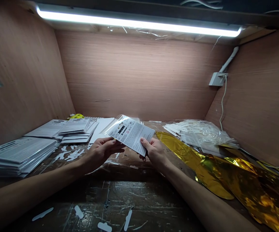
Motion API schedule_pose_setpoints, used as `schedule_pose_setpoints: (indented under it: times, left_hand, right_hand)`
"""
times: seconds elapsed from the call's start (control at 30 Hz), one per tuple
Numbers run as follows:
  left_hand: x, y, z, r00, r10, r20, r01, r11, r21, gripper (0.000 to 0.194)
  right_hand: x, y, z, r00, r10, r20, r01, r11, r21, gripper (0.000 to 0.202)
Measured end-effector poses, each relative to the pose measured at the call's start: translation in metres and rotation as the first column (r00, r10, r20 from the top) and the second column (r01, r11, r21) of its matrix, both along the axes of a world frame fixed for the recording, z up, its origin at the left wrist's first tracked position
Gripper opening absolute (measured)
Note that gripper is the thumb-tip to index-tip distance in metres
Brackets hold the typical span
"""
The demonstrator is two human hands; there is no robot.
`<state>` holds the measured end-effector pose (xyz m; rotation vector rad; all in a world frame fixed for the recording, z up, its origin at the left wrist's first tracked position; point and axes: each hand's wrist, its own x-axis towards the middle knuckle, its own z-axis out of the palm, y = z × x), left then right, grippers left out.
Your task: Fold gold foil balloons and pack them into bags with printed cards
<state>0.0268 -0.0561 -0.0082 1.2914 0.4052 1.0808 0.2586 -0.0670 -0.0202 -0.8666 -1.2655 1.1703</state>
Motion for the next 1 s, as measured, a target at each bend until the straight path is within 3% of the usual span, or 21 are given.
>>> schedule_pose_setpoints:
  times: [0.2, 0.43, 1.0]
  left_hand:
    - [0.002, -0.002, -0.003, 0.988, 0.154, -0.019, -0.151, 0.981, 0.118, 0.036]
    - [0.002, -0.005, 0.001, 0.984, 0.177, -0.033, -0.169, 0.972, 0.166, 0.034]
    - [0.000, 0.001, -0.002, 0.969, 0.248, 0.005, -0.246, 0.961, 0.124, 0.037]
  right_hand:
    - [0.000, 0.003, -0.007, 0.997, 0.079, -0.010, -0.078, 0.996, 0.031, 0.048]
    - [-0.005, 0.001, -0.006, 0.971, 0.185, -0.153, -0.192, 0.981, -0.030, 0.046]
    - [-0.006, -0.001, -0.015, 0.978, 0.204, -0.043, -0.205, 0.979, -0.010, 0.049]
